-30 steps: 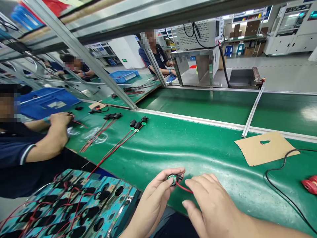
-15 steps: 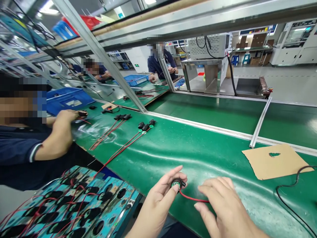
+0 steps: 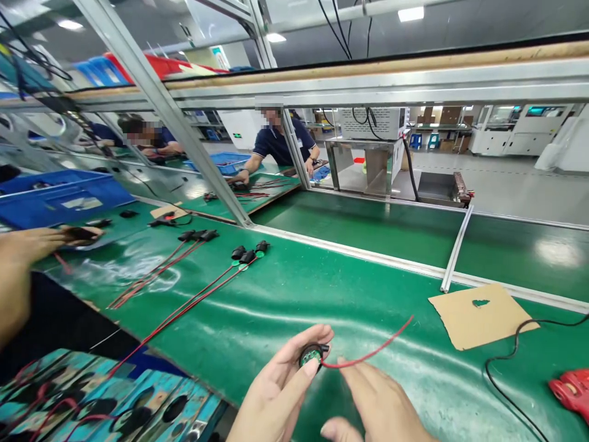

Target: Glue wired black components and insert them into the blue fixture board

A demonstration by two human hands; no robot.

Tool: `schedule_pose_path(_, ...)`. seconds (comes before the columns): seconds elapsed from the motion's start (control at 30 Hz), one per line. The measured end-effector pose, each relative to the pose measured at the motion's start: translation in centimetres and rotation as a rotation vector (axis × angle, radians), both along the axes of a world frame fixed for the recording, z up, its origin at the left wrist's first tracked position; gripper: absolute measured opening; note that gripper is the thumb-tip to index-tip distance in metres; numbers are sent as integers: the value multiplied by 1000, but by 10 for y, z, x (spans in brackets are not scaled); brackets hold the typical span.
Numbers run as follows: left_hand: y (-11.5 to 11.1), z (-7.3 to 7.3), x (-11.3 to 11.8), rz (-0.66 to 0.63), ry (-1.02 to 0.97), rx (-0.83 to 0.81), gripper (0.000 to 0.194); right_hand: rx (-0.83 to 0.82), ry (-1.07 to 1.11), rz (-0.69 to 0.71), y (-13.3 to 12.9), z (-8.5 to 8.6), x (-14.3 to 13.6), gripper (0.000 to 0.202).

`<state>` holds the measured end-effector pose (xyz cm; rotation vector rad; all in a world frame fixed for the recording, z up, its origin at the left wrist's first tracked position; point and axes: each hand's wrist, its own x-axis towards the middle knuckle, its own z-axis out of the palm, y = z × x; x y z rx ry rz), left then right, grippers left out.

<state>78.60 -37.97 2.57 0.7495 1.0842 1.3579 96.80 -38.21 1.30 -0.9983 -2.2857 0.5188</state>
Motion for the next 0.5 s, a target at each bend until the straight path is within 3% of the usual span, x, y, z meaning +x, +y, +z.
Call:
schedule_pose_path(0.07, -4, 4, -1, -85, -23, 2, 47, 62, 70, -24, 1, 11, 3, 40)
schedule_pose_path(0.23, -12, 2, -8, -182, 15, 61, 48, 181, 150, 24, -8, 23, 0, 32)
schedule_pose_path(0.3, -15, 0, -9, -204, 33, 66, 48, 273, 145, 24, -10, 23, -2, 25)
schedule_pose_path(0.4, -17, -6, -6, -233, 3, 49, 48, 370, 97, 19, -10, 18, -2, 30)
schedule_pose_path(0.5, -13, -20, 0, -262, -189, -52, 41, 358, 42, 23, -10, 4, -1, 32)
